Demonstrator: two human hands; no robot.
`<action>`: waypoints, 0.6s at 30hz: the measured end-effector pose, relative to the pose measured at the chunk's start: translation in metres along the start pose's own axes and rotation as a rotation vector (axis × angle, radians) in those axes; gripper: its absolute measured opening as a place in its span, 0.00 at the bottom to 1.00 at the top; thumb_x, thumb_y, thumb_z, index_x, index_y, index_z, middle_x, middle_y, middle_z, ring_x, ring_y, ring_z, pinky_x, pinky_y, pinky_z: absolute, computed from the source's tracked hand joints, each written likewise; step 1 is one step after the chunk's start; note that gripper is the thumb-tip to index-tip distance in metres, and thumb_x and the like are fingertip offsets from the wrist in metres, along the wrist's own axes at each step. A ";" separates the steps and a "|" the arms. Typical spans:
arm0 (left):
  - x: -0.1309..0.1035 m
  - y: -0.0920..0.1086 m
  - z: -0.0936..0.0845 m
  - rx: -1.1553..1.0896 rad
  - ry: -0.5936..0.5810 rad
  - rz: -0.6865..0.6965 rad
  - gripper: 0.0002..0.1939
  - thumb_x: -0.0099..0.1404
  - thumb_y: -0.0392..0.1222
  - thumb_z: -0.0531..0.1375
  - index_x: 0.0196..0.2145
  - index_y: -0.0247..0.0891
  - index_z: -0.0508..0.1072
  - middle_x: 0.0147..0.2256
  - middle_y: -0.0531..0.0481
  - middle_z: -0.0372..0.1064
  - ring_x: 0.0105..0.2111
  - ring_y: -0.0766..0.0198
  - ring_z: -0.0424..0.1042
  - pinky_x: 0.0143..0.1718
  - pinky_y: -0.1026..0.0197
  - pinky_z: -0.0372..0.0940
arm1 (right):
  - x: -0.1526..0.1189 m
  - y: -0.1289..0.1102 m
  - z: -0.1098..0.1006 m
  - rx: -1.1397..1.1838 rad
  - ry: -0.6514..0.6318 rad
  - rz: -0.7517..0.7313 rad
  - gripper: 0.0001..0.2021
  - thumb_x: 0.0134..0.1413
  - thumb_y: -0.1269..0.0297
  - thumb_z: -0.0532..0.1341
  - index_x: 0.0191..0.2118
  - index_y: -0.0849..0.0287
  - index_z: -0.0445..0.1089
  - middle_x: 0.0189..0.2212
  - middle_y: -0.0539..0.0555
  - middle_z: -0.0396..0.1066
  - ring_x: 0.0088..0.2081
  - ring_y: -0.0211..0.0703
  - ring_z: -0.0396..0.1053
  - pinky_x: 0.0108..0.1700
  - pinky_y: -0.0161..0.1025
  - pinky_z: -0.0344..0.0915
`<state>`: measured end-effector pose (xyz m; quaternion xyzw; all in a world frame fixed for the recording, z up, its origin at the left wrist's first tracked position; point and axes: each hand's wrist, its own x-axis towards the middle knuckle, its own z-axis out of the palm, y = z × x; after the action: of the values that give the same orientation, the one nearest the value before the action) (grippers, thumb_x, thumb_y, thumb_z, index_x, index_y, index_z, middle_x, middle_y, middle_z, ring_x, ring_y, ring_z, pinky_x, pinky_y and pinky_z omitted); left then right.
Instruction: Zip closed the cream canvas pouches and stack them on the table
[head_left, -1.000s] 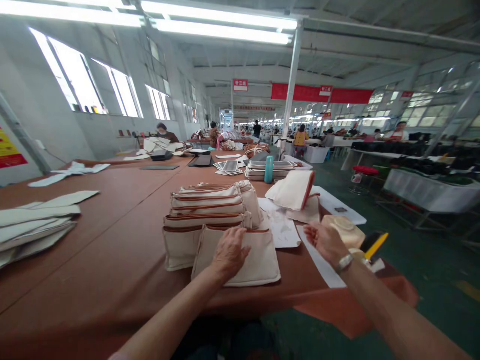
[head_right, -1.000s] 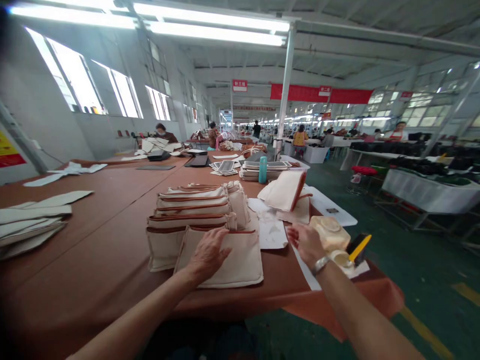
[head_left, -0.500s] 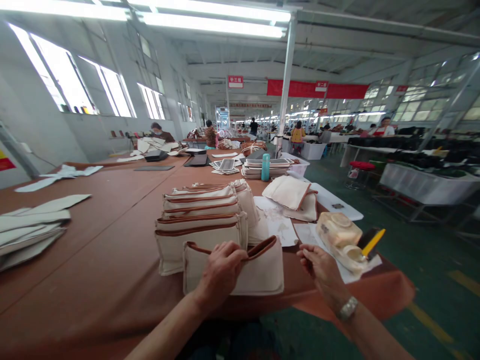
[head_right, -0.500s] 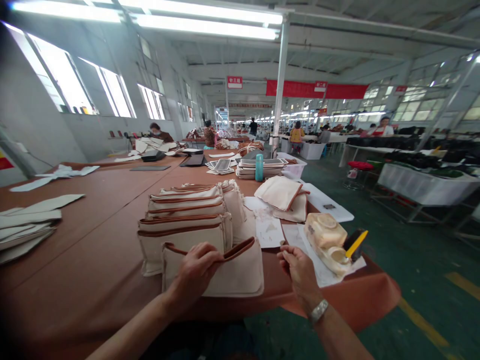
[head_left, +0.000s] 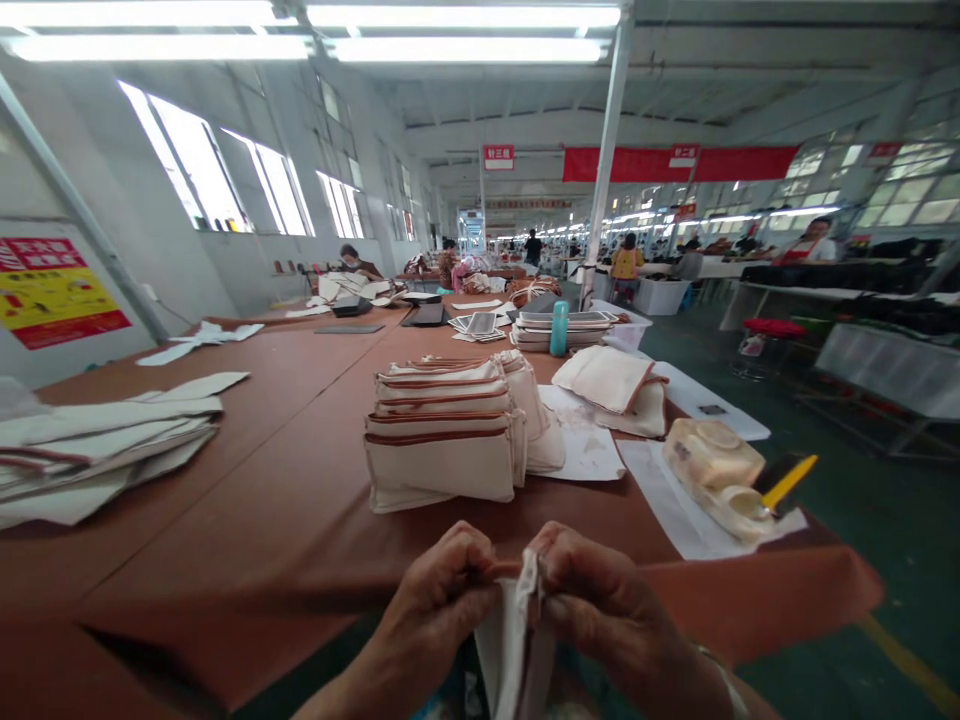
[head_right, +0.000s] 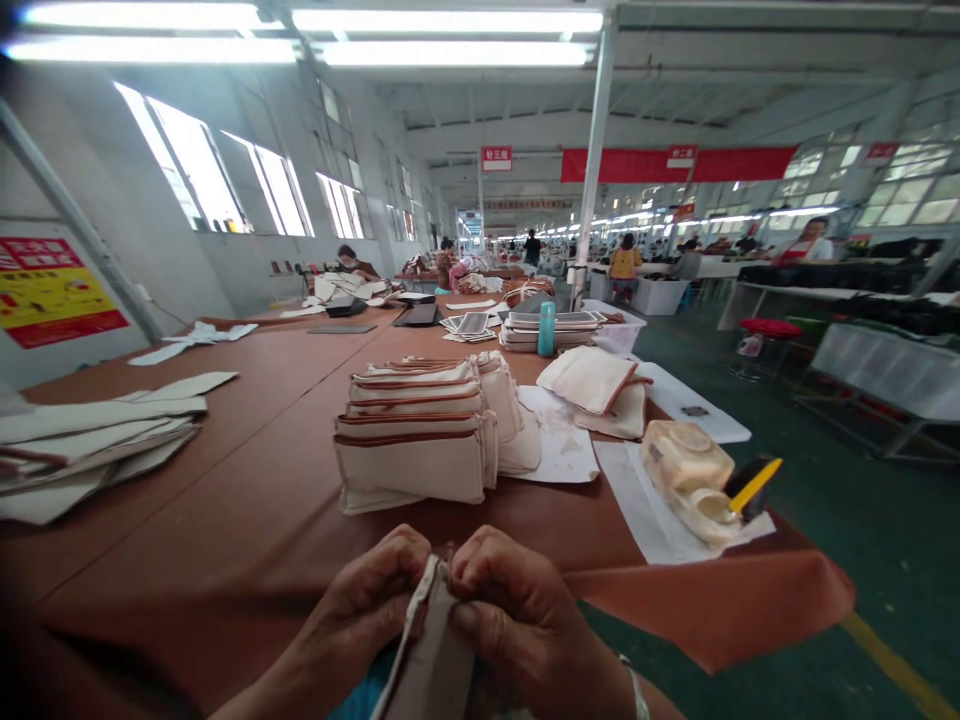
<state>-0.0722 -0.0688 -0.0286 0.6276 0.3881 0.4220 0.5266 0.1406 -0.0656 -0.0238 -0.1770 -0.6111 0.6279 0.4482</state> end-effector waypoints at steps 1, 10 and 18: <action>-0.003 0.003 -0.002 -0.051 -0.027 -0.041 0.05 0.61 0.37 0.60 0.29 0.36 0.66 0.33 0.51 0.58 0.34 0.63 0.60 0.36 0.63 0.57 | -0.004 0.002 0.001 -0.041 0.015 0.004 0.07 0.60 0.60 0.61 0.35 0.58 0.67 0.34 0.51 0.61 0.35 0.39 0.60 0.38 0.35 0.61; -0.024 0.024 -0.005 -0.445 -0.385 -0.251 0.19 0.51 0.46 0.69 0.35 0.33 0.69 0.31 0.49 0.64 0.31 0.64 0.62 0.35 0.63 0.58 | -0.012 -0.004 0.023 -0.750 -0.017 -0.104 0.04 0.63 0.65 0.56 0.36 0.56 0.65 0.28 0.48 0.66 0.29 0.36 0.63 0.32 0.32 0.57; -0.011 0.043 -0.023 -0.082 -0.472 -0.276 0.16 0.53 0.45 0.69 0.31 0.34 0.68 0.27 0.55 0.60 0.27 0.69 0.56 0.28 0.68 0.54 | -0.011 -0.013 0.010 -0.944 -0.043 -0.127 0.01 0.63 0.67 0.56 0.39 0.56 0.63 0.27 0.48 0.67 0.26 0.36 0.64 0.29 0.33 0.56</action>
<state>-0.0960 -0.0779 0.0142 0.6279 0.3190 0.2041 0.6799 0.1428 -0.0820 -0.0132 -0.3107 -0.8482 0.2567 0.3437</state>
